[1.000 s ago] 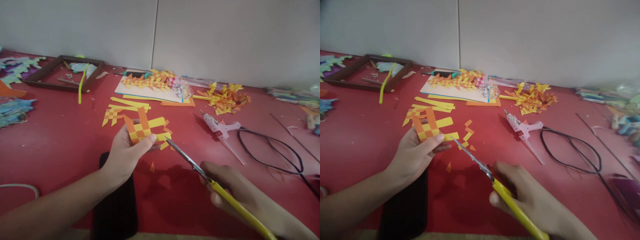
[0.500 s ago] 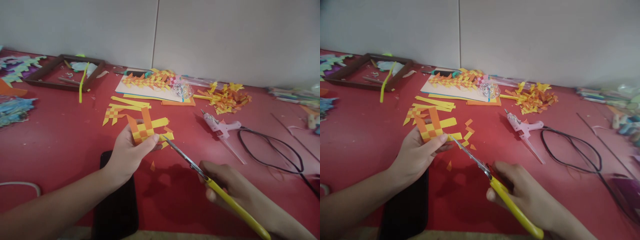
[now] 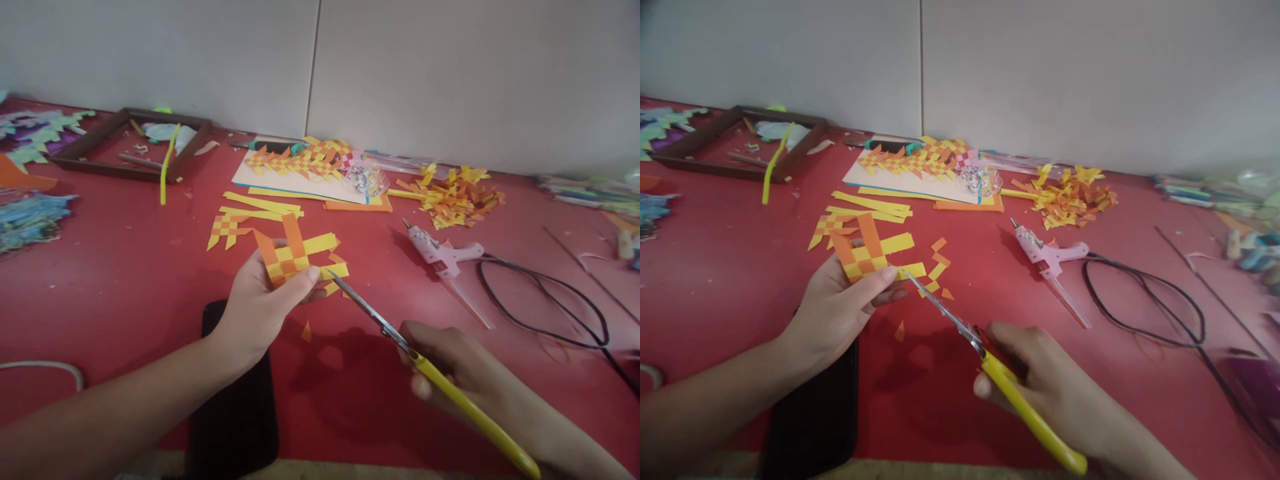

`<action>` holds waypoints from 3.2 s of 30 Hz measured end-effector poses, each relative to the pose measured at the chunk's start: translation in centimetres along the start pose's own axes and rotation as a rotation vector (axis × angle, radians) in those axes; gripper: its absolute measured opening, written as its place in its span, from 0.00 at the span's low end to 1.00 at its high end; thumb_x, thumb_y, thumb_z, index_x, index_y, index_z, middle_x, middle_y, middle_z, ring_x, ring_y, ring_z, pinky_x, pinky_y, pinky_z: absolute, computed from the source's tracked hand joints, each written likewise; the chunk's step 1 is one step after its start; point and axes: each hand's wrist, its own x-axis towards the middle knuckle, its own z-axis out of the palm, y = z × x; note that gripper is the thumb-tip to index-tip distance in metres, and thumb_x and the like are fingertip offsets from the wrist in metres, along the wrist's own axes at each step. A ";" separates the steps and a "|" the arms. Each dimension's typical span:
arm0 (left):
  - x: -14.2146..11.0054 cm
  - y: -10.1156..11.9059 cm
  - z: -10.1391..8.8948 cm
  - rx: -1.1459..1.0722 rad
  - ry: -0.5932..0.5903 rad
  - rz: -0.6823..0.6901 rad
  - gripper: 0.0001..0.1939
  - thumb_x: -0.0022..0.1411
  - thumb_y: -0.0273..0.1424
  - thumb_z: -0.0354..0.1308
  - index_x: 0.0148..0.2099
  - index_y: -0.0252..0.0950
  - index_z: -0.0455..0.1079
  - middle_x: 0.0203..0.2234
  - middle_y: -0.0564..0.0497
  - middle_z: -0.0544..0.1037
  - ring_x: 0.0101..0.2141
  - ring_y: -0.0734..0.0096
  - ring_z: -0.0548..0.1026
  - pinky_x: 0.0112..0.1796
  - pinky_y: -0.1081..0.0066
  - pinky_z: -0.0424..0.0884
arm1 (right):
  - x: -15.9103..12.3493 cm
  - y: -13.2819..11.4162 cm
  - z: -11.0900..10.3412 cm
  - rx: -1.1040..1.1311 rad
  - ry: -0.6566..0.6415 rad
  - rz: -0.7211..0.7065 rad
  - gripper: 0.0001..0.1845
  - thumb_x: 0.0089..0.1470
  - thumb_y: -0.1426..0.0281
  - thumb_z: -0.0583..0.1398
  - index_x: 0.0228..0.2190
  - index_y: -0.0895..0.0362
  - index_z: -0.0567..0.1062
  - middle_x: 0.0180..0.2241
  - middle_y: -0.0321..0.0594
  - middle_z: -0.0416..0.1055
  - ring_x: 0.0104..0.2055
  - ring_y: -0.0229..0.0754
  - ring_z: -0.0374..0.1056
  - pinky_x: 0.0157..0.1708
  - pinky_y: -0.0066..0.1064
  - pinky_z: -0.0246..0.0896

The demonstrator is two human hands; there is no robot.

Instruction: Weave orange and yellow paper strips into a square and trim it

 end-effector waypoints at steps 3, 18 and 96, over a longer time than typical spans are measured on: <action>0.1 0.0 -0.2 0.012 -0.018 -0.008 0.13 0.57 0.28 0.68 0.44 0.37 0.71 0.35 0.53 0.83 0.37 0.68 0.83 0.36 0.73 0.81 | 0.1 0.3 -0.1 -0.002 0.001 -0.019 0.27 0.54 0.44 0.55 0.24 0.54 0.58 0.24 0.31 0.55 0.25 0.35 0.48 0.23 0.28 0.45; 0.8 0.5 -0.7 0.100 -0.008 -0.004 0.10 0.55 0.36 0.70 0.37 0.37 0.76 0.28 0.50 0.83 0.29 0.67 0.82 0.33 0.72 0.80 | -0.1 0.6 -0.1 0.039 0.020 -0.029 0.28 0.54 0.43 0.55 0.24 0.54 0.59 0.23 0.32 0.55 0.25 0.35 0.48 0.22 0.27 0.46; 0.8 -0.1 -1.4 0.070 -0.069 -0.047 0.12 0.58 0.30 0.69 0.43 0.37 0.73 0.34 0.54 0.83 0.34 0.75 0.81 0.38 0.76 0.80 | 0.3 1.9 0.3 -0.046 0.056 -0.008 0.25 0.55 0.48 0.57 0.23 0.55 0.59 0.22 0.30 0.55 0.24 0.33 0.46 0.21 0.26 0.42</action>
